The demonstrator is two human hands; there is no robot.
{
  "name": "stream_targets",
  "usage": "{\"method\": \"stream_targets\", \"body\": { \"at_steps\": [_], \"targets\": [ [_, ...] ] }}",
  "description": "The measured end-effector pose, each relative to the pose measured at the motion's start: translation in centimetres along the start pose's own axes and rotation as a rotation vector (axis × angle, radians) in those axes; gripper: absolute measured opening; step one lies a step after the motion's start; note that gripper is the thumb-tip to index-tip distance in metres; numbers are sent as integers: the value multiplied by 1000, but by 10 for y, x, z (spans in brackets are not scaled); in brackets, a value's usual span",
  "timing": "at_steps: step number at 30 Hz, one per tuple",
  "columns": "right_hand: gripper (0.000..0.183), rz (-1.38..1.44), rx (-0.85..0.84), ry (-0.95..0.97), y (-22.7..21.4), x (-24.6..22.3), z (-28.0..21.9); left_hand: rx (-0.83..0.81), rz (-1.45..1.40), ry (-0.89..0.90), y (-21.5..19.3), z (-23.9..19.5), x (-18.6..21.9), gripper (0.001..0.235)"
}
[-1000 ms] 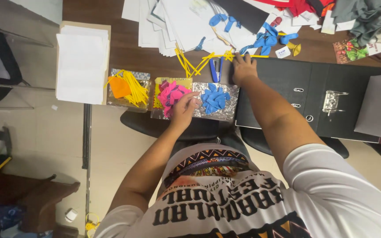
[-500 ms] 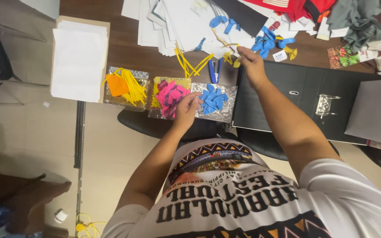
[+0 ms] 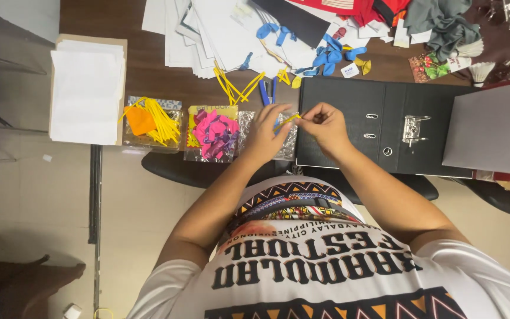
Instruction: The person sorts colorful plastic strips and small white cards on a cluttered table. They pick up and separate the strips by color, placing them into piles, and then handle a stack of small white cards.
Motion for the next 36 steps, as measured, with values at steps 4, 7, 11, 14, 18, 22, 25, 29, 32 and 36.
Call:
{"method": "stream_targets", "body": {
  "at_steps": [4,7,11,14,18,22,25,29,32,36],
  "targets": [
    [16,7,-101,-23,11,-20,-3,-100,100,3,17,0,-7,28],
    [24,-80,-190,-107,24,-48,-5,-58,42,-26,21,-5,-23,21],
    [25,-513,-304,-390,49,-106,-14,-117,-492,-299,39,-14,-63,18],
    [21,-818,-307,-662,67,-128,-21,-81,-438,-317,23,-11,-47,20],
    [18,-719,-126,-699,63,-117,-15,-62,-565,-404,23,-16,-53,38],
    [13,-291,-183,-337,62,-60,14,53,-366,-304,4,-19,-47,43],
    [15,42,-214,2,79,-29,22,78,-165,-347,3,-31,-70,37],
    [19,70,-296,39,116,-24,26,116,-421,-398,-8,-53,-91,33],
    [16,113,-342,69,153,-20,34,153,-464,-424,-33,-64,-111,31],
    [16,175,-308,253,198,22,53,121,-578,-437,-73,-90,-153,28]
  ]
}}
Point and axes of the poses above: each hand's wrist, its own z-axis towards the middle knuckle, its own y-axis out of the palm, x = y × z, the point moved 8 cm from there along z, towards the middle knuckle, and after that the axes turned 5 degrees about -y, right-handed, at the moved point
